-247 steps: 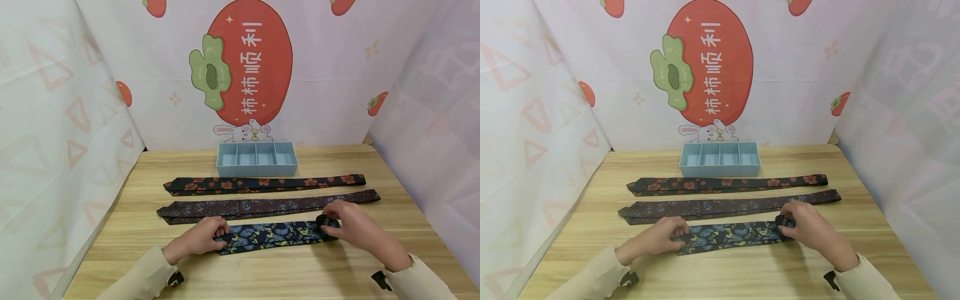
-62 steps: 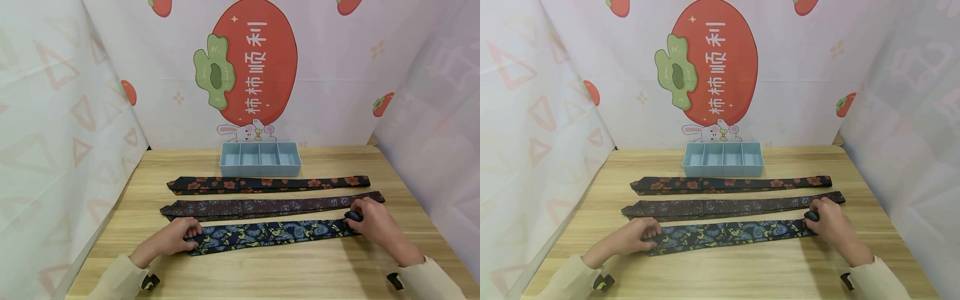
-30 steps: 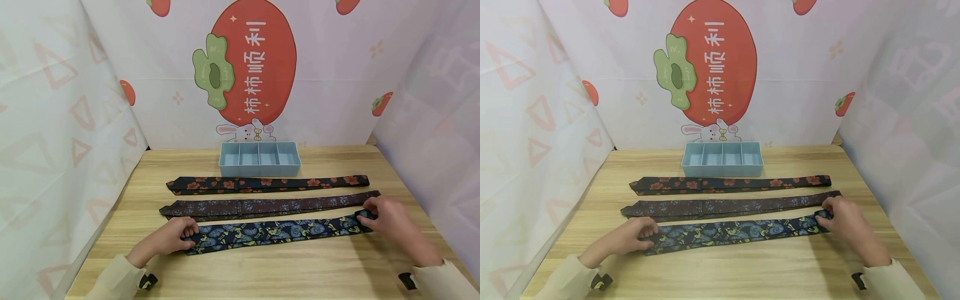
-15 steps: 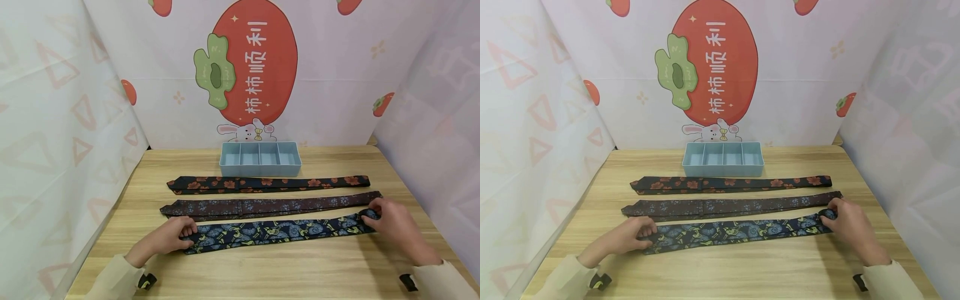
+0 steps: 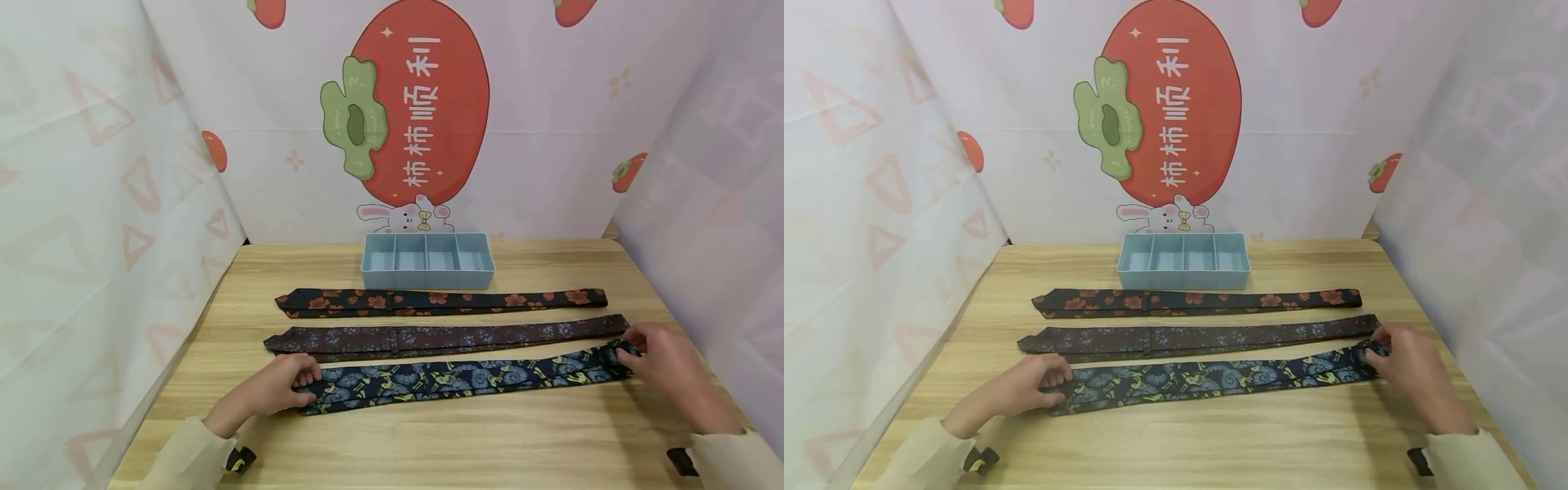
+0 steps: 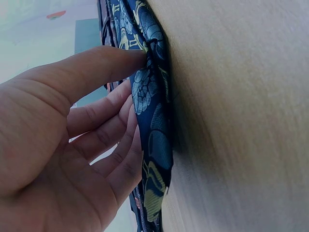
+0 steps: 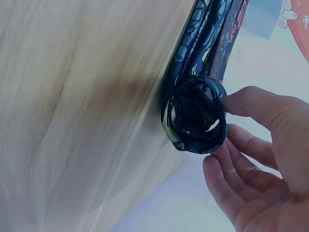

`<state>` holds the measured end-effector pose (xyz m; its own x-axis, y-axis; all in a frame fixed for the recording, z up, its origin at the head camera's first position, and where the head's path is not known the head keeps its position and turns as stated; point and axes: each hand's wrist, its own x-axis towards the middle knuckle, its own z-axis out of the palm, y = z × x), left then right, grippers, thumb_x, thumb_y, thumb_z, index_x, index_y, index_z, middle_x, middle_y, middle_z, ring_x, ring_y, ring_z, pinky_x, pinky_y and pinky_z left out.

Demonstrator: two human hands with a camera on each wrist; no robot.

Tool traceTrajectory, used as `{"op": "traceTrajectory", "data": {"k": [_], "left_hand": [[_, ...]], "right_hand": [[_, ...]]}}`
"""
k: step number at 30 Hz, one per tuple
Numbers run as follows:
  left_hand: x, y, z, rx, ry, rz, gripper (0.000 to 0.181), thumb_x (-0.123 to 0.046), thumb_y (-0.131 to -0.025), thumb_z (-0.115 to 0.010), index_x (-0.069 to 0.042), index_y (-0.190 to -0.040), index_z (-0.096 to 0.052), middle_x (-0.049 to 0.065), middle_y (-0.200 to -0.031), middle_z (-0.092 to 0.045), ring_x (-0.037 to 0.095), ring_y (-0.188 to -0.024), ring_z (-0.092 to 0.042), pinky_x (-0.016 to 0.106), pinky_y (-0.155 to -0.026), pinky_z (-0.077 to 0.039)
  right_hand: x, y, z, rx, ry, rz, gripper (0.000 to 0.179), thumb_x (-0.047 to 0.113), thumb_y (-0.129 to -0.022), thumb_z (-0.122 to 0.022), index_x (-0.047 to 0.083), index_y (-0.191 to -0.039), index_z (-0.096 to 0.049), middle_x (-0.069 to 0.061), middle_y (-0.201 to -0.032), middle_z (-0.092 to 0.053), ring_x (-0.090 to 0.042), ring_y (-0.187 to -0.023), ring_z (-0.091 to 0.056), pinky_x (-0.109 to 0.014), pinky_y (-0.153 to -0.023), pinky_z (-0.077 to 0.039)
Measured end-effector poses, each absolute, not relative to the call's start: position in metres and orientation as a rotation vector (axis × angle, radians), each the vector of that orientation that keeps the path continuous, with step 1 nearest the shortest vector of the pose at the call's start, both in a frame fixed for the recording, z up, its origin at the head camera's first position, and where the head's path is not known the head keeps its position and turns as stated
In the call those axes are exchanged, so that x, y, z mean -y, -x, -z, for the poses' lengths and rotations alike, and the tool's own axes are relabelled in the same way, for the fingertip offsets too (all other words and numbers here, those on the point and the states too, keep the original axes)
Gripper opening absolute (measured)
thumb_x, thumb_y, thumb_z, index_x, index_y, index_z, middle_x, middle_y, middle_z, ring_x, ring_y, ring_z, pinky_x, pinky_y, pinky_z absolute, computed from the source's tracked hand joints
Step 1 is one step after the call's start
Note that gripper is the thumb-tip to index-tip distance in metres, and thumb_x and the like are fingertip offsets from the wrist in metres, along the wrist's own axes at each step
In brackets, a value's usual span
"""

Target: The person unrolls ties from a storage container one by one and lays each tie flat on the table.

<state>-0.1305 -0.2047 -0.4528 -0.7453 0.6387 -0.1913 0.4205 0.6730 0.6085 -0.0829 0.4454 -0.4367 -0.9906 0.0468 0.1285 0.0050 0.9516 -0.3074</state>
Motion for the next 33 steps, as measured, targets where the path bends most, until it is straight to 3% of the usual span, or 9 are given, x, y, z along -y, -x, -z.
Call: {"op": "traceTrajectory", "data": {"k": [9, 13, 19, 33], "left_hand": [[0.203, 0.129, 0.453, -2.493, -0.819, -0.769, 0.023, -0.016, -0.089, -0.084, -0.01, -0.106, -0.07, -0.004, -0.095, -0.064, 0.003, -0.082, -0.055, 0.025, -0.072, -0.054], [0.203, 0.13, 0.454, -2.496, -0.808, -0.759, 0.022, -0.016, -0.089, -0.084, -0.01, -0.106, -0.07, -0.005, -0.095, -0.064, 0.002, -0.082, -0.055, 0.024, -0.072, -0.053], [0.205, 0.132, 0.455, -2.5, -0.812, -0.763, 0.022, -0.015, -0.089, -0.083, -0.01, -0.106, -0.07, -0.006, -0.095, -0.064, 0.0, -0.081, -0.055, 0.024, -0.072, -0.054], [0.206, 0.128, 0.449, -2.499, -0.8, -0.758, 0.023, -0.015, -0.089, -0.084, -0.01, -0.106, -0.07, -0.004, -0.095, -0.064, 0.003, -0.082, -0.056, 0.025, -0.072, -0.054]], "right_hand": [[-0.447, 0.085, 0.436, 2.966, -0.057, -0.444, 0.019, 0.0, -0.078, -0.084, -0.006, -0.091, -0.071, -0.017, -0.081, -0.071, -0.031, -0.071, -0.066, -0.047, -0.061, -0.055], [-0.444, 0.084, 0.437, 2.98, -0.049, -0.44, 0.023, 0.006, -0.079, -0.086, -0.008, -0.091, -0.071, -0.017, -0.081, -0.07, -0.03, -0.071, -0.065, -0.047, -0.062, -0.055], [-0.444, 0.084, 0.438, 2.988, -0.031, -0.408, 0.039, 0.018, -0.077, -0.091, -0.011, -0.091, -0.069, -0.02, -0.081, -0.069, -0.032, -0.07, -0.064, -0.052, -0.062, -0.055], [-0.464, 0.083, 0.44, 2.971, 0.019, -0.489, 0.032, 0.01, -0.079, -0.087, -0.012, -0.098, -0.071, -0.025, -0.085, -0.072, -0.038, -0.075, -0.067, -0.049, -0.061, -0.054]]}}
